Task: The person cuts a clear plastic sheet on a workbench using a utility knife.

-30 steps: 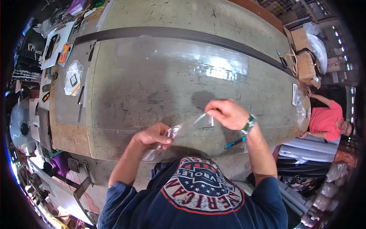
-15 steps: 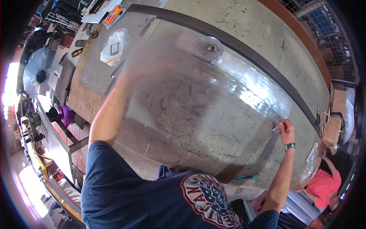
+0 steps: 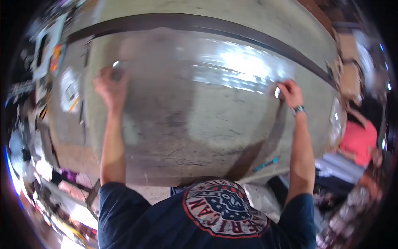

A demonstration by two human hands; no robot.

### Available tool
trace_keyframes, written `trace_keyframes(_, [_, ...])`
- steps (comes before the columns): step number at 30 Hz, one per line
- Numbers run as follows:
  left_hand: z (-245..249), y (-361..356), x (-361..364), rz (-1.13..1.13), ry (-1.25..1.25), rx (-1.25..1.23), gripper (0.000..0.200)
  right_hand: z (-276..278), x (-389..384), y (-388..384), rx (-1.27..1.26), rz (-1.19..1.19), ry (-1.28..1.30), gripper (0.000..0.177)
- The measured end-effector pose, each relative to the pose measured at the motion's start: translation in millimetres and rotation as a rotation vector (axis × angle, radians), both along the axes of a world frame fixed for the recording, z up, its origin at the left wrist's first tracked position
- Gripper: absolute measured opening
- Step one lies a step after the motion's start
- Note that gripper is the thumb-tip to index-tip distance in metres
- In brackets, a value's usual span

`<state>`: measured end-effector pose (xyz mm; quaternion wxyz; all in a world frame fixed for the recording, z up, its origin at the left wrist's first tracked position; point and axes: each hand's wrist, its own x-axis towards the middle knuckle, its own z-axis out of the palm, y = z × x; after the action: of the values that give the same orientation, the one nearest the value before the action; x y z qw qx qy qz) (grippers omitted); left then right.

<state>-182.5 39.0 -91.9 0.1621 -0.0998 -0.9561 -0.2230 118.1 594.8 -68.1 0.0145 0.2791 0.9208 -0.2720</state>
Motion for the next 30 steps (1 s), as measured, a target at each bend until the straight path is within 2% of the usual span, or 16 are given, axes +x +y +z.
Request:
trace_keyframes(2, [0.6,-2.1,-2.2,-0.042,-0.03,0.108,0.04,0.3,3.4,-4.9,0.073,-0.083,0.113,0.028])
trace_keyframes(3, [-3.3,-4.3,-3.1,-0.072,0.083,0.11,0.037,0.4,4.8,-9.0,0.138,-0.125,0.193,0.028])
trace_keyframes(5, [-10.5,-11.9,-1.7,-0.09,0.053,0.151,0.027,1.9,12.0,-16.1,0.286,-0.302,0.287,0.028])
trace_keyframes(9, [-11.5,-19.1,-0.9,-0.058,-0.01,0.151,0.021,-35.4,57.4,-23.0,0.275,-0.54,0.375,0.029])
trace_keyframes(11, [-18.8,-23.4,-1.2,-0.044,-0.037,0.185,0.022,-34.0,66.5,-39.3,0.347,-0.518,0.361,0.028])
trace_keyframes(16, [-26.8,-28.7,-6.3,-0.056,-0.056,0.21,0.022,-48.9,78.6,-37.4,0.259,-0.495,0.421,0.027])
trace_keyframes(17, [-28.1,-32.4,-7.7,-0.062,-0.057,0.208,0.021,-50.3,83.6,-32.3,0.233,-0.456,0.463,0.027])
trace_keyframes(18, [-27.9,-38.6,-11.1,-0.078,-0.135,0.203,0.028,-52.9,89.6,-24.9,0.206,-0.419,0.506,0.027])
trace_keyframes(19, [-25.6,-41.3,-18.1,-0.104,-0.096,0.291,0.031,-58.7,94.1,-19.5,0.175,-0.384,0.547,0.027])
trace_keyframes(20, [-26.4,-42.0,-18.7,-0.131,-0.081,0.367,0.035,-58.2,99.6,-13.6,0.002,-0.444,0.55,0.027])
trace_keyframes(21, [-28.1,-45.1,-6.5,-0.158,-0.095,0.43,0.039,-51.4,114.5,-14.2,-0.178,-0.515,0.529,0.028])
trace_keyframes(22, [-19.8,-41.2,12.3,-0.126,-0.147,0.485,0.048,-35.6,131.1,-22.8,-0.166,-0.507,0.485,0.028])
trace_keyframes(23, [-14.3,-42.6,40.4,-0.164,-0.161,0.39,0.049,-18.0,141.8,-27.1,-0.148,-0.477,0.46,0.029])
trace_keyframes(26, [12.3,-17.3,136.5,-0.297,-0.141,0.121,0.05,32.1,206.1,-66.1,0.02,-0.185,0.298,0.029])
trace_keyframes(28, [21.6,21.1,229.9,-0.503,-0.075,-0.075,0.045,41.0,254.9,-92.0,0.241,0.17,0.262,0.03])
trace_keyframes(30, [25.1,67.9,316.4,-0.77,-0.18,0.074,0.049,52.2,289.1,-123.3,0.082,0.267,0.147,0.034])
